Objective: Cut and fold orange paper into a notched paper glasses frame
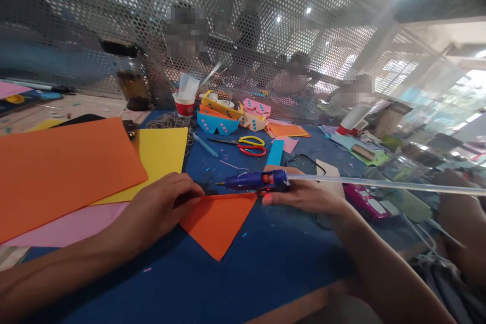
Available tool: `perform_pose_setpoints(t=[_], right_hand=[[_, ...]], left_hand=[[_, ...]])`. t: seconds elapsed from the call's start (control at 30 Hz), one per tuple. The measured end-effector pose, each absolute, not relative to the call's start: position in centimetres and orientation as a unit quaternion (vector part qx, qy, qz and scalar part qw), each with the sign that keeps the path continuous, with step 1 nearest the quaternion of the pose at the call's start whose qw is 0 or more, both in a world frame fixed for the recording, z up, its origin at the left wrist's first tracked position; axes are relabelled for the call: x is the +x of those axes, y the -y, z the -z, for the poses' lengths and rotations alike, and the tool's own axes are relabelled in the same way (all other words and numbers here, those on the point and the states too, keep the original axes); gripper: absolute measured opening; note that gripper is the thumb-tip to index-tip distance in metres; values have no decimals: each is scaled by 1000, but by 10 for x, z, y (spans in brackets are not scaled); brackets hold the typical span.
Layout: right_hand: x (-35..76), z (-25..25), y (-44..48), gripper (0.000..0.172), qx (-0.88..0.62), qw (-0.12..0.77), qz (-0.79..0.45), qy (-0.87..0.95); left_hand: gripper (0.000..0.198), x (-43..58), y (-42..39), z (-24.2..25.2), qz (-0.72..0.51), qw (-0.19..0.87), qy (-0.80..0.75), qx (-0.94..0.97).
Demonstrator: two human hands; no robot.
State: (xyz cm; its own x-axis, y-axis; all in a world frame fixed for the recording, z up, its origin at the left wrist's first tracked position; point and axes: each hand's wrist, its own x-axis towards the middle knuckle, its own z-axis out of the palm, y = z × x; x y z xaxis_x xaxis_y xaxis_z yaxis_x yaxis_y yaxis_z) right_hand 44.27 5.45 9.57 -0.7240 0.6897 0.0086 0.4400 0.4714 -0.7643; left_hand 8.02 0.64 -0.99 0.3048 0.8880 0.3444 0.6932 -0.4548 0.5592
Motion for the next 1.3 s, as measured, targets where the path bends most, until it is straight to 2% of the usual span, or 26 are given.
perform_pose_setpoints(t=[0.4,0.63,1.0,1.3], right_hand=[[434,-82,-43,60,-353,131,-454,807],[430,-78,-43,57,-368,119,-429,816],[427,-77,-44,52,-367,100,-426,820],[426,-74,-44,51,-357,99,-419,829]], left_hand=[[32,80,-9,10,-315,145,-491,799],[39,80,-9,9,-327,160,-479,799],[23,82,-7,4,-322,170,-474,802],[23,83,-7,4,-324,172,-473,801]])
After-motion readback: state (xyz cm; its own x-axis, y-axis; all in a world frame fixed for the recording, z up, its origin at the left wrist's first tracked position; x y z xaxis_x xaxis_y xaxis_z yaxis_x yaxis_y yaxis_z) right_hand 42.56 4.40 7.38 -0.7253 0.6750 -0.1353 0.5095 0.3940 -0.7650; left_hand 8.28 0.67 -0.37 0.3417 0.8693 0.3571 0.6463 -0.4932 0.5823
